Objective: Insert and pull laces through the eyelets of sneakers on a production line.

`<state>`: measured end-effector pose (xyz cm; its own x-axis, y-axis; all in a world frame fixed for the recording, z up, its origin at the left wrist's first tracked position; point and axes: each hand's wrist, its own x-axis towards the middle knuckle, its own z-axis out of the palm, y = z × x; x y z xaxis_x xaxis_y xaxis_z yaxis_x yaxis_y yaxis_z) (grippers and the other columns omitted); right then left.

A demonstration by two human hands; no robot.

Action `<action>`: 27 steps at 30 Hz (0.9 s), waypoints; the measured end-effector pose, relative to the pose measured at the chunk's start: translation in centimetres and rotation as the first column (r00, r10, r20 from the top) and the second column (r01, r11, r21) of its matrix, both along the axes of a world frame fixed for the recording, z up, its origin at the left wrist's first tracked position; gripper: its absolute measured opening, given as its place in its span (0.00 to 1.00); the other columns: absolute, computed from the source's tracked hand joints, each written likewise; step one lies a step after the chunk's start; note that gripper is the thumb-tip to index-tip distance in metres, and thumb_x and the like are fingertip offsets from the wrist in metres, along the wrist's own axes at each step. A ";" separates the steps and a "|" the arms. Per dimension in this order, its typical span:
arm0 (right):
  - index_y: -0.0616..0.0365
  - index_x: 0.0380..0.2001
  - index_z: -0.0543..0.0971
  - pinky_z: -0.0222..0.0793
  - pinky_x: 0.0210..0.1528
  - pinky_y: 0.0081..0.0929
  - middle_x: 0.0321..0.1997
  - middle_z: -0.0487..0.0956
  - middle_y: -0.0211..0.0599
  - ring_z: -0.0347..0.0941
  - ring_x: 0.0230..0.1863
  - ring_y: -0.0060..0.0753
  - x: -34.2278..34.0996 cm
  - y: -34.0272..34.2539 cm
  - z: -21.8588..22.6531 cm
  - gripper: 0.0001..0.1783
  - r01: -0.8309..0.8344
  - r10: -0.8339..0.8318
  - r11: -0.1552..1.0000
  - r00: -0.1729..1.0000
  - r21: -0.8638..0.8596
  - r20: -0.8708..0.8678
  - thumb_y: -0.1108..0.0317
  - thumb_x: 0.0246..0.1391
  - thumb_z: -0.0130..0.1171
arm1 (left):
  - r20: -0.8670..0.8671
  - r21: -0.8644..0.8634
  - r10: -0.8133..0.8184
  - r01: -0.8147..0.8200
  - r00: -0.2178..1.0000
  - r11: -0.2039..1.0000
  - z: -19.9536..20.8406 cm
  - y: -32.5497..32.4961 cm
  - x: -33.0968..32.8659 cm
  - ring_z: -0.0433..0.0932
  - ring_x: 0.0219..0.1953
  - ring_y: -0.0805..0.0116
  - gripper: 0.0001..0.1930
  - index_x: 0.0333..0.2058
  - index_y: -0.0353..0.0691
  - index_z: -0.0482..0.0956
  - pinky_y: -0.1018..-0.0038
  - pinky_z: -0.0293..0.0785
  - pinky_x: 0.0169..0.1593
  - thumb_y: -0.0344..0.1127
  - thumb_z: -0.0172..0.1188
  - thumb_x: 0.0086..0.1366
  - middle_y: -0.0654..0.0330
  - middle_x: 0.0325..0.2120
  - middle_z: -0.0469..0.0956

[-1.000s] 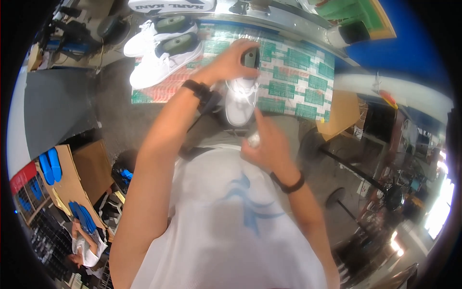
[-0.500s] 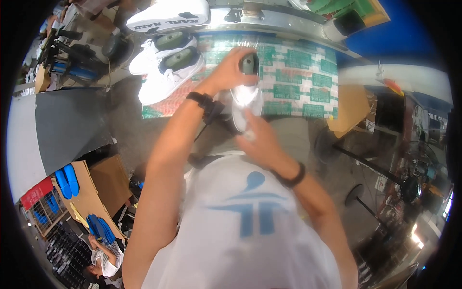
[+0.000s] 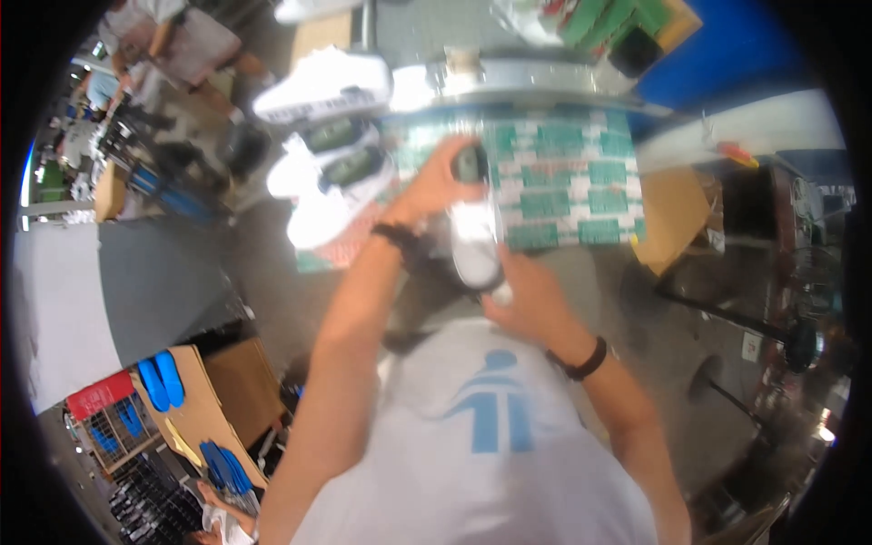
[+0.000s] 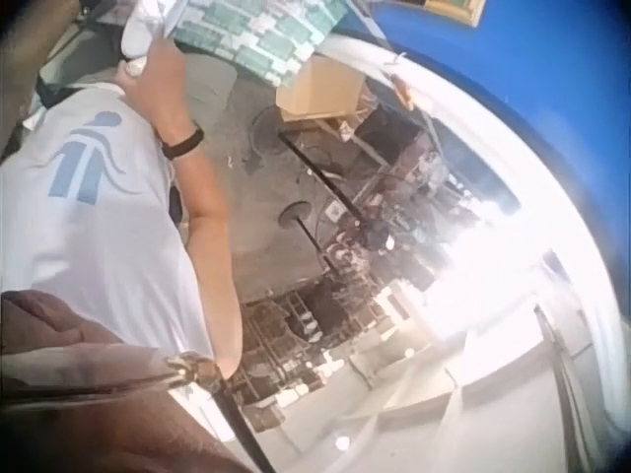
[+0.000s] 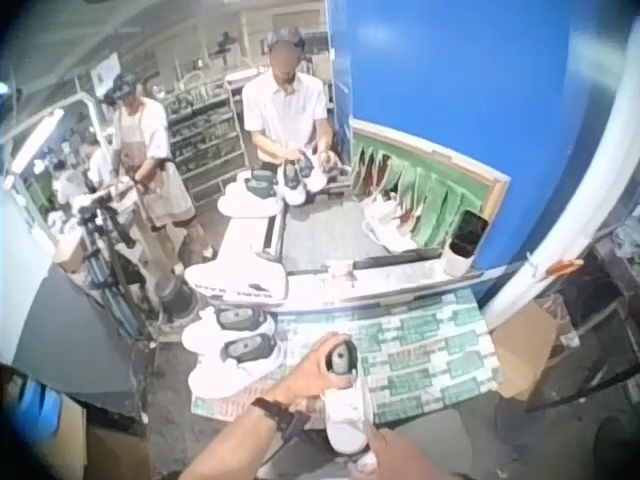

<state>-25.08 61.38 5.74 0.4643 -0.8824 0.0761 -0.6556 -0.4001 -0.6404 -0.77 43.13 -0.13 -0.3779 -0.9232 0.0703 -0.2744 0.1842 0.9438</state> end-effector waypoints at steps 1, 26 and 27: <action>0.78 0.72 0.69 0.75 0.44 0.51 0.41 0.79 0.48 0.78 0.41 0.52 0.2 -0.3 -0.8 0.54 0.005 -0.003 0.999 1.000 -0.053 0.031 0.54 0.49 0.78 | 0.020 -0.027 -0.007 0.007 1.000 1.000 -0.5 0.2 0.1 0.69 0.75 0.53 0.47 0.72 0.38 0.73 0.61 0.62 0.79 0.37 0.83 0.53 0.50 0.69 0.73; 0.71 0.78 0.65 0.73 0.60 0.56 0.54 0.81 0.55 0.77 0.55 0.61 -4.2 -13.8 -11.8 0.57 0.460 -0.460 0.873 0.887 -0.162 0.037 0.53 0.51 0.78 | 0.112 -0.022 0.556 -0.557 0.824 0.830 -2.8 10.5 -7.3 0.82 0.57 0.56 0.57 0.77 0.29 0.53 0.59 0.79 0.63 0.38 0.84 0.60 0.44 0.60 0.78; 0.69 0.76 0.68 0.71 0.63 0.55 0.54 0.80 0.52 0.76 0.57 0.59 -4.8 -15.0 -12.5 0.55 0.441 -0.446 0.883 0.895 -0.162 0.006 0.54 0.51 0.78 | 0.156 -0.043 0.541 -0.541 0.827 0.840 -3.4 10.3 -6.7 0.82 0.57 0.55 0.57 0.78 0.30 0.52 0.60 0.79 0.63 0.37 0.84 0.59 0.44 0.59 0.78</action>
